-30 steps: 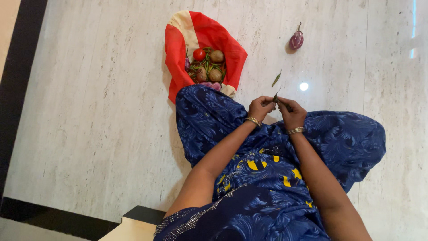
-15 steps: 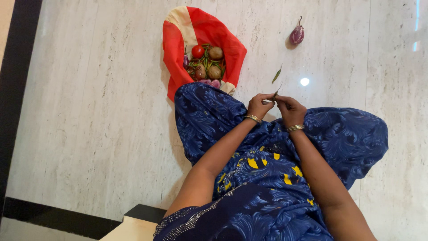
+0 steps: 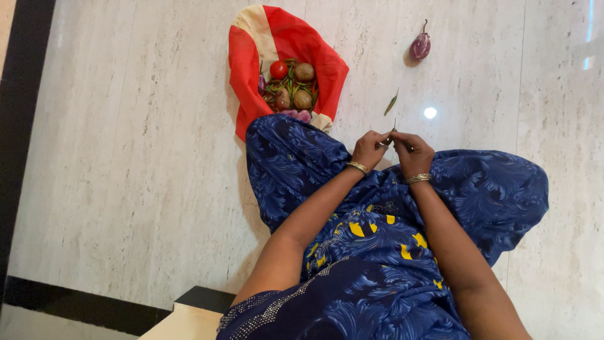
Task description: The person sits on the floor and sorts vegetables from a red cloth bag onto the floor. They handle green chilies, potatoes, eggplants, and a tomato, placing them into a pile on the floor.
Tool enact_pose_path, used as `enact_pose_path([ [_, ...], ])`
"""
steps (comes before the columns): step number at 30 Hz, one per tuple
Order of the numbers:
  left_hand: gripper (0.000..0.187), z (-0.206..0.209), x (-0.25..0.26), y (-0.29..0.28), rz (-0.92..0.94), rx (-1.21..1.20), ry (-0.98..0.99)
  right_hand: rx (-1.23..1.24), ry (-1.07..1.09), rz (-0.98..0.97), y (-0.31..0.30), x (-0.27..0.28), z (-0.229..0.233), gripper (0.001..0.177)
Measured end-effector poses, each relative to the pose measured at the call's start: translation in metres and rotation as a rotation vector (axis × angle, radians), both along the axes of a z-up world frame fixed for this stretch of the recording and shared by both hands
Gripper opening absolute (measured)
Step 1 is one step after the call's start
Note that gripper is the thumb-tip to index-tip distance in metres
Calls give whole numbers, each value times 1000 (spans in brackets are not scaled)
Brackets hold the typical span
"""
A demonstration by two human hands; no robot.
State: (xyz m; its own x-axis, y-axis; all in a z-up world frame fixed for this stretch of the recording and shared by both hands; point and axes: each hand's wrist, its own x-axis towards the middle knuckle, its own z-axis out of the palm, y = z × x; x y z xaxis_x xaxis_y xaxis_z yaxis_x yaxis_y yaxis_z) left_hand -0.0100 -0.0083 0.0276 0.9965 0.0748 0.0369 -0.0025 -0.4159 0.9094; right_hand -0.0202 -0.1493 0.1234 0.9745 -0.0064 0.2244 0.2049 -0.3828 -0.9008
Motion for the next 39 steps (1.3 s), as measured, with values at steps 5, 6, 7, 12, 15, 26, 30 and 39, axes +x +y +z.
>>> enact_pose_path([
  [5,45,14,1,3,80,-121,-34,-107,64,83,3,-5,6,16],
  [6,48,18,1,4,84,-141,-19,-95,92,71,3,-5,6,16],
  [7,51,21,1,4,88,-160,-4,-84,120,58,3,-5,7,16],
  [12,49,26,1,4,-10,-274,115,207,191,-1,-1,2,-4,17],
  [15,50,21,-1,4,-50,-259,92,309,194,1,-4,9,-14,17],
  [26,45,-14,8,3,89,-224,41,111,227,120,0,-1,-12,17],
  [30,40,-24,10,4,-18,-333,145,69,169,17,1,-2,-5,17],
  [39,42,-53,18,5,59,-510,188,8,189,78,2,-1,-18,16],
])
